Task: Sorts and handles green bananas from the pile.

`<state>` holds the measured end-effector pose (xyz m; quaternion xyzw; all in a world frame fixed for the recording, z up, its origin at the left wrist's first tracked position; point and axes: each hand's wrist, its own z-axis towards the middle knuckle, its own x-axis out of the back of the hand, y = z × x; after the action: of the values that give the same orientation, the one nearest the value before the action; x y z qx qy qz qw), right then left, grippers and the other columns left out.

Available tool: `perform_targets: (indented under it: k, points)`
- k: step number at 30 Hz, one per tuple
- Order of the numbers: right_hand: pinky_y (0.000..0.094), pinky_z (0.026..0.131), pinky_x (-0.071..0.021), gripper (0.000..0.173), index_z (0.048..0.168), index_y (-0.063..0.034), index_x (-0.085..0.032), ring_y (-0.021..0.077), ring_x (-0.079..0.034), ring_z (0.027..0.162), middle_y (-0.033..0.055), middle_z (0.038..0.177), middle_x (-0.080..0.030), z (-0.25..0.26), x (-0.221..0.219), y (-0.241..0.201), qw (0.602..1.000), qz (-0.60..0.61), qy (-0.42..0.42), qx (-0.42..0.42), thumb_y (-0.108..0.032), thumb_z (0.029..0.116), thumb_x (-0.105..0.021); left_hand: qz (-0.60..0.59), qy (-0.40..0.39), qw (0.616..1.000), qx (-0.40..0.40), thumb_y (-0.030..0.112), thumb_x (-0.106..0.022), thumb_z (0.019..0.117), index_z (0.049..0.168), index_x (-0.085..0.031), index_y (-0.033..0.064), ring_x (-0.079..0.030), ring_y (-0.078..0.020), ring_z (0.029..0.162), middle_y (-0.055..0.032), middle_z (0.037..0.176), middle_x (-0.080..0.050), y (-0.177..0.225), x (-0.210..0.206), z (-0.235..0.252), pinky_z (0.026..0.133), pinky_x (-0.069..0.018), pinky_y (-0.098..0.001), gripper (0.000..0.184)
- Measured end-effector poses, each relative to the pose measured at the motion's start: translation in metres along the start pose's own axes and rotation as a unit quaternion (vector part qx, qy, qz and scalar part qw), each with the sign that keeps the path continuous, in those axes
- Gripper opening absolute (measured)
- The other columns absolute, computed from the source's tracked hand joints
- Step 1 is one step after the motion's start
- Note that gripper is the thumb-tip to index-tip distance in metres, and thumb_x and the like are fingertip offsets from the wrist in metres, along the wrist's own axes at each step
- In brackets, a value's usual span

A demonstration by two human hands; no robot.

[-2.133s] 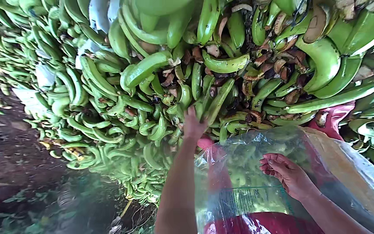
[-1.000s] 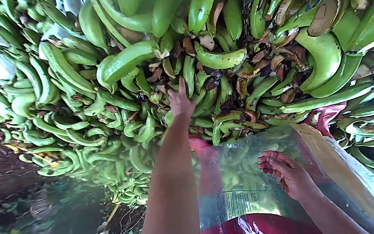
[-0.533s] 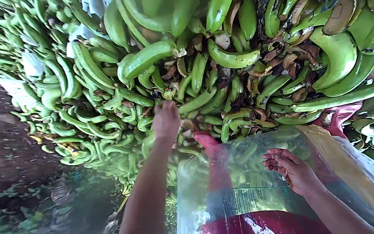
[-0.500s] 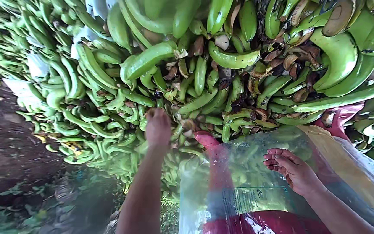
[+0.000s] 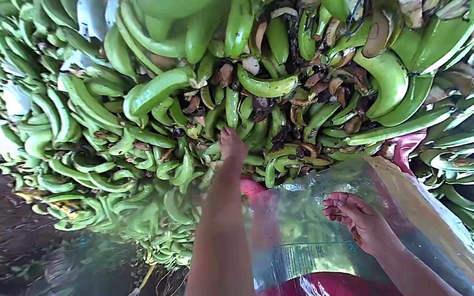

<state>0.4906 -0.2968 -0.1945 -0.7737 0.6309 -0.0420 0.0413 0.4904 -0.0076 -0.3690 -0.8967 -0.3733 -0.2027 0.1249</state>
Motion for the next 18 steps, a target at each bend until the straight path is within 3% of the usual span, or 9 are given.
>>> perform_targets:
  k: [2, 6, 8, 11, 15, 18]
  points:
    - [0.0252, 0.078, -0.0607, 0.024, 0.119, 0.0000, -0.057, 0.0104, -0.072, 0.083, 0.0025, 0.099, -0.072, 0.000, 0.001, 0.002, 1.000, 0.003, 0.003, -0.003, -0.004, 0.1032, -0.040, 0.008, 0.038, 0.998, 0.047, 0.021, -0.077, 0.0898, 0.146, -0.040, -0.0095, -0.047, -0.0467, 0.138, -0.0337, 0.150, -0.042, 0.007, -0.011, 0.008, 0.117, -0.0349, -0.0558, 0.074]
    - [0.0253, 0.078, -0.0607, 0.024, 0.119, 0.0000, -0.057, 0.0105, -0.072, 0.083, 0.0029, 0.099, -0.072, 0.001, -0.004, 0.003, 1.000, 0.004, -0.003, 0.000, -0.004, 0.1031, -0.040, 0.025, 0.050, 0.998, 0.006, 0.026, -0.082, 0.0865, 0.138, -0.051, -0.0068, -0.049, -0.0468, 0.136, -0.0321, 0.140, -0.053, -0.008, -0.008, 0.002, 0.113, -0.0367, -0.0599, 0.068]
    - [0.0253, 0.078, -0.0600, 0.023, 0.120, 0.0007, -0.056, 0.0104, -0.071, 0.083, 0.0038, 0.100, -0.070, 0.002, -0.007, 0.004, 1.000, -0.002, -0.003, -0.003, -0.004, 0.1043, -0.040, 0.036, 0.019, 0.999, 0.018, 0.035, -0.082, 0.0842, 0.136, -0.054, -0.0041, -0.049, -0.0445, 0.136, -0.0285, 0.139, -0.056, -0.007, 0.003, -0.001, 0.113, -0.0366, -0.0588, 0.070]
    - [0.0244, 0.078, -0.0594, 0.023, 0.120, 0.0013, -0.056, 0.0097, -0.070, 0.083, 0.0038, 0.099, -0.070, 0.003, -0.013, 0.002, 1.000, -0.016, 0.000, -0.004, -0.003, 0.1052, -0.040, 0.049, -0.065, 0.996, 0.021, 0.040, -0.075, 0.0922, 0.135, -0.059, -0.0029, -0.048, -0.0463, 0.137, -0.0293, 0.141, -0.054, -0.002, 0.027, -0.007, 0.109, -0.0393, -0.0635, 0.063]
    - [0.0240, 0.078, -0.0589, 0.022, 0.121, 0.0013, -0.056, 0.0093, -0.070, 0.083, 0.0038, 0.099, -0.069, 0.002, -0.022, -0.001, 1.000, -0.025, -0.006, -0.012, -0.003, 0.1063, -0.040, 0.108, -0.130, 0.985, -0.030, 0.044, -0.061, 0.1022, 0.135, -0.057, -0.0039, -0.060, -0.0482, 0.123, -0.0308, 0.128, -0.063, -0.003, 0.062, -0.039, 0.097, -0.0487, -0.0661, 0.058]
    - [0.0233, 0.077, -0.0587, 0.022, 0.121, 0.0015, -0.056, 0.0091, -0.070, 0.082, 0.0041, 0.098, -0.069, 0.001, -0.023, -0.001, 0.999, -0.031, -0.009, -0.016, -0.003, 0.1068, -0.040, 0.098, -0.091, 0.989, -0.060, 0.037, -0.069, 0.0987, 0.129, -0.060, -0.0043, -0.060, -0.0498, 0.120, -0.0303, 0.125, -0.063, -0.064, 0.081, -0.101, 0.098, -0.0481, -0.0662, 0.052]
